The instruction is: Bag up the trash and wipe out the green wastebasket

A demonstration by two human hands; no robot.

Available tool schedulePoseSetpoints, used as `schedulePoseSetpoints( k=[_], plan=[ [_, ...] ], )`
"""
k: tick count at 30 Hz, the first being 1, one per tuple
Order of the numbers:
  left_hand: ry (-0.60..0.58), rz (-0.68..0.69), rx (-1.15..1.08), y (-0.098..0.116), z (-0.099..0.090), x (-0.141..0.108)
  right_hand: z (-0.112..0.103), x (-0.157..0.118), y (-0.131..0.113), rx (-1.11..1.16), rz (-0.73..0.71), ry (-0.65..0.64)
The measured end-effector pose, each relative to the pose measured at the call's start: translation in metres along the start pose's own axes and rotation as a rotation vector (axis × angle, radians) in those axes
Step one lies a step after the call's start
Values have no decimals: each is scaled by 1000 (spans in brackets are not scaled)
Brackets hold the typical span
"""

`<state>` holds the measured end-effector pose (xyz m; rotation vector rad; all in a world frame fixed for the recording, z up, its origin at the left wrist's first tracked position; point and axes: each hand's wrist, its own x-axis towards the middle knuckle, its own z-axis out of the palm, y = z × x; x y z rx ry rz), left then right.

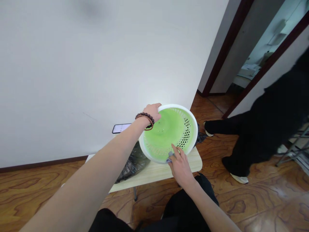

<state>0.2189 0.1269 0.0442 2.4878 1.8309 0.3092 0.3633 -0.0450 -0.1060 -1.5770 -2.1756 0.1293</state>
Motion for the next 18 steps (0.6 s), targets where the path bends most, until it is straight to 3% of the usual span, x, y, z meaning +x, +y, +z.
schedulePoseSetpoints(
  k=[10, 12, 15, 18],
  plan=[
    [27, 23, -13, -1, 2, -1, 10, -14, 21, 4, 53, 2],
    [36, 15, -16, 0, 2, -1, 16, -8, 7, 74, 87, -5],
    [37, -1, -1, 3, 2, -2, 27, 11, -33, 271, 198, -28],
    [41, -3, 14, 6, 2, -2, 35, 28, -69, 469, 254, 58]
  ],
)
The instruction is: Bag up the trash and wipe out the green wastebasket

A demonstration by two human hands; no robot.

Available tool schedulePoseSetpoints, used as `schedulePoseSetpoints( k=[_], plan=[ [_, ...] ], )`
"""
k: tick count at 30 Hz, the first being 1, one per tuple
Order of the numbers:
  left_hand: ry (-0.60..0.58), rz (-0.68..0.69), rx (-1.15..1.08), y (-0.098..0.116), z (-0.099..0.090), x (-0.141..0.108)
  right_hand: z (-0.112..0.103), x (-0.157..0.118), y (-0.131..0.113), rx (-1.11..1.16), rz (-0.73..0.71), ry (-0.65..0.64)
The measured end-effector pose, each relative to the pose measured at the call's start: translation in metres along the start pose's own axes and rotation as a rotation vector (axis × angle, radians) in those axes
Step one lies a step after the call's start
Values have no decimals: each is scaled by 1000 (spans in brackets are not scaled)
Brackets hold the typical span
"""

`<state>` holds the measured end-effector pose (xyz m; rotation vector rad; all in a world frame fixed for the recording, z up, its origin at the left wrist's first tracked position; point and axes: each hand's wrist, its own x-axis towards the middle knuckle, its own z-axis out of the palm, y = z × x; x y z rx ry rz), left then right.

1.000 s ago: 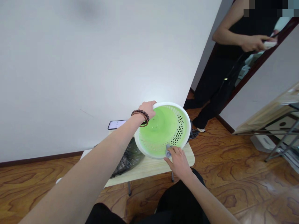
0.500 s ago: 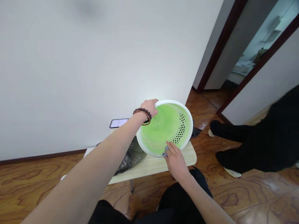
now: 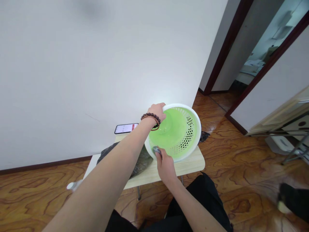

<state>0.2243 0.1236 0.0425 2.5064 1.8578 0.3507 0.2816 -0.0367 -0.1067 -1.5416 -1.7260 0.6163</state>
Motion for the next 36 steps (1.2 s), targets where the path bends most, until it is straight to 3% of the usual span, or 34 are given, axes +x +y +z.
schedulePoseSetpoints(
  k=[2, 4, 8, 11, 13, 18, 20, 23, 32, 36],
  plan=[
    [-1, 0, 3, 0, -1, 0, 4, -1, -4, 69, -38, 27],
    [-17, -7, 4, -3, -2, 0, -7, -6, 10, 40, -134, -21],
    [-51, 2, -17, -9, -2, -1, -60, -19, 68, -243, -382, -151],
    [-31, 10, -43, -10, 0, 0, -84, -20, 94, -385, -375, -100],
    [-17, -7, -47, -10, 2, 0, -75, -18, 90, -371, -310, -63],
    [-20, -48, -28, -9, 3, -2, -15, -10, 41, -76, -148, -16],
    [-26, -56, -20, -10, 2, -2, -3, -9, 28, 2, -148, -3],
    [-29, -67, -17, -13, 1, -2, -8, -8, 29, -14, -243, -34],
    [-70, -125, -45, -22, -5, -5, -46, 1, 41, -409, -385, -146],
    [-93, -5, 57, -20, -12, 11, -47, 1, 42, -446, -420, -171]
  ],
)
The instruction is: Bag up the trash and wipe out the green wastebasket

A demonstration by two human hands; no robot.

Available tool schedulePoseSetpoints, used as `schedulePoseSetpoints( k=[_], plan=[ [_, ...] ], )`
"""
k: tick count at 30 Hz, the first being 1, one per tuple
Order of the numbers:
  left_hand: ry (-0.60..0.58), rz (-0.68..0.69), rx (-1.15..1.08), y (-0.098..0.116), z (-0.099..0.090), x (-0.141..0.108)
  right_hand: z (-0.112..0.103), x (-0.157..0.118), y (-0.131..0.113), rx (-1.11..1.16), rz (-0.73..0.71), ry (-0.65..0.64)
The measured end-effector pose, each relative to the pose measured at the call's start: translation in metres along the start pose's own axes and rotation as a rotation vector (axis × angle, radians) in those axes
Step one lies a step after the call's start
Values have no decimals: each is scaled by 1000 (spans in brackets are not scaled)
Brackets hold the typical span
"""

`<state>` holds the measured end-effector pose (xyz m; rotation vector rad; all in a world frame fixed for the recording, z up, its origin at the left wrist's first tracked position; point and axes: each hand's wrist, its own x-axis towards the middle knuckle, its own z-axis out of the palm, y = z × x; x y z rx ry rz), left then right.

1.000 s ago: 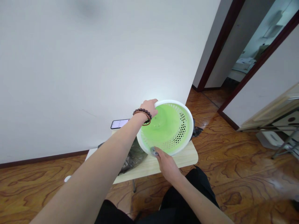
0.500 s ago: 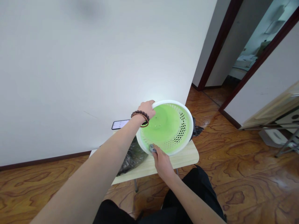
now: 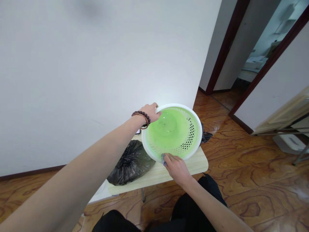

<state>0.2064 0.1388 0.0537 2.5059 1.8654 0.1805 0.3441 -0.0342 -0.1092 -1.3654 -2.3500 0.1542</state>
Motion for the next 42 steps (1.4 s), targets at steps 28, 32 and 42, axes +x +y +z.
schedulePoseSetpoints(
  k=[28, 32, 42],
  plan=[
    [-38, 10, 13, -30, -8, 1, -3, -10, 11, 129, -155, 60],
    [-24, 24, 4, -8, -11, 10, -1, -12, 16, 128, -160, 62],
    [-37, 156, -23, 10, -4, 26, 1, -13, 20, 184, -120, 70]
  ],
)
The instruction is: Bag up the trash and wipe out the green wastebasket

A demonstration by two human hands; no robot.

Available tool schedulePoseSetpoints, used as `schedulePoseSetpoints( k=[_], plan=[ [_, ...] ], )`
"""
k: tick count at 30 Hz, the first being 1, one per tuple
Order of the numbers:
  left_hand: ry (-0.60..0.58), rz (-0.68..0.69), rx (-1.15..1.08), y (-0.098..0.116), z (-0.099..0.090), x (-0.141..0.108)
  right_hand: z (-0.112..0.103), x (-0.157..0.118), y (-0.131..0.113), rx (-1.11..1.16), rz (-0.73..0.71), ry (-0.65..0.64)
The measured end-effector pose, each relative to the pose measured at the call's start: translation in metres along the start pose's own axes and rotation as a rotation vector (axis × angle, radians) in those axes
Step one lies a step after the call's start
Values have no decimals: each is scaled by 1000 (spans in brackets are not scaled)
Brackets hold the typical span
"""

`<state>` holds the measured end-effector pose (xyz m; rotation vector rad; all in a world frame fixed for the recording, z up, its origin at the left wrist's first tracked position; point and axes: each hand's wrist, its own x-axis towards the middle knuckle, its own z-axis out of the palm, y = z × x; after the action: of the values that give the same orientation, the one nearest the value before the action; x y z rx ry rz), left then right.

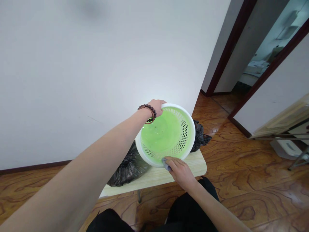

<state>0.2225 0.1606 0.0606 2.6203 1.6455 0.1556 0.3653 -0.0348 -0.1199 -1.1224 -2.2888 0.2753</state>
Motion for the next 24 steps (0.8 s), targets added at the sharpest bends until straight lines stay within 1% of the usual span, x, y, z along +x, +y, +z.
schedulePoseSetpoints(
  k=[2, 5, 7, 9, 11, 14, 16, 17, 19, 21, 23, 24],
  plan=[
    [-5, -21, 32, 0, 0, -1, -4, -1, 4, -4, 0, -23],
    [-17, -64, 76, 1, 0, -3, -15, -7, 21, -82, -1, -36],
    [-24, -77, 83, 2, 1, -3, -21, -12, 35, -156, 27, 0],
    [-20, -81, 81, 3, 1, -2, -22, -14, 39, -195, 86, 53],
    [-11, -85, 79, 5, 1, -2, -14, -12, 28, -160, 156, 96],
    [-3, -102, 69, 6, 0, -4, 4, -1, -10, 14, 252, 121],
    [10, -115, 67, 6, -1, -6, 12, 7, -31, 132, 262, 113],
    [17, -116, 66, 4, -2, -7, 12, 10, -35, 159, 240, 93],
    [31, -113, 60, 2, -2, -10, 7, 9, -29, 126, 181, 57],
    [39, -116, 41, 0, -1, -11, -3, 3, -10, 6, 165, 53],
    [49, -133, 21, -1, 1, -11, -9, -4, 6, -101, 227, 90],
    [53, -145, 13, -1, 2, -11, -10, -6, 10, -124, 259, 107]
  ],
)
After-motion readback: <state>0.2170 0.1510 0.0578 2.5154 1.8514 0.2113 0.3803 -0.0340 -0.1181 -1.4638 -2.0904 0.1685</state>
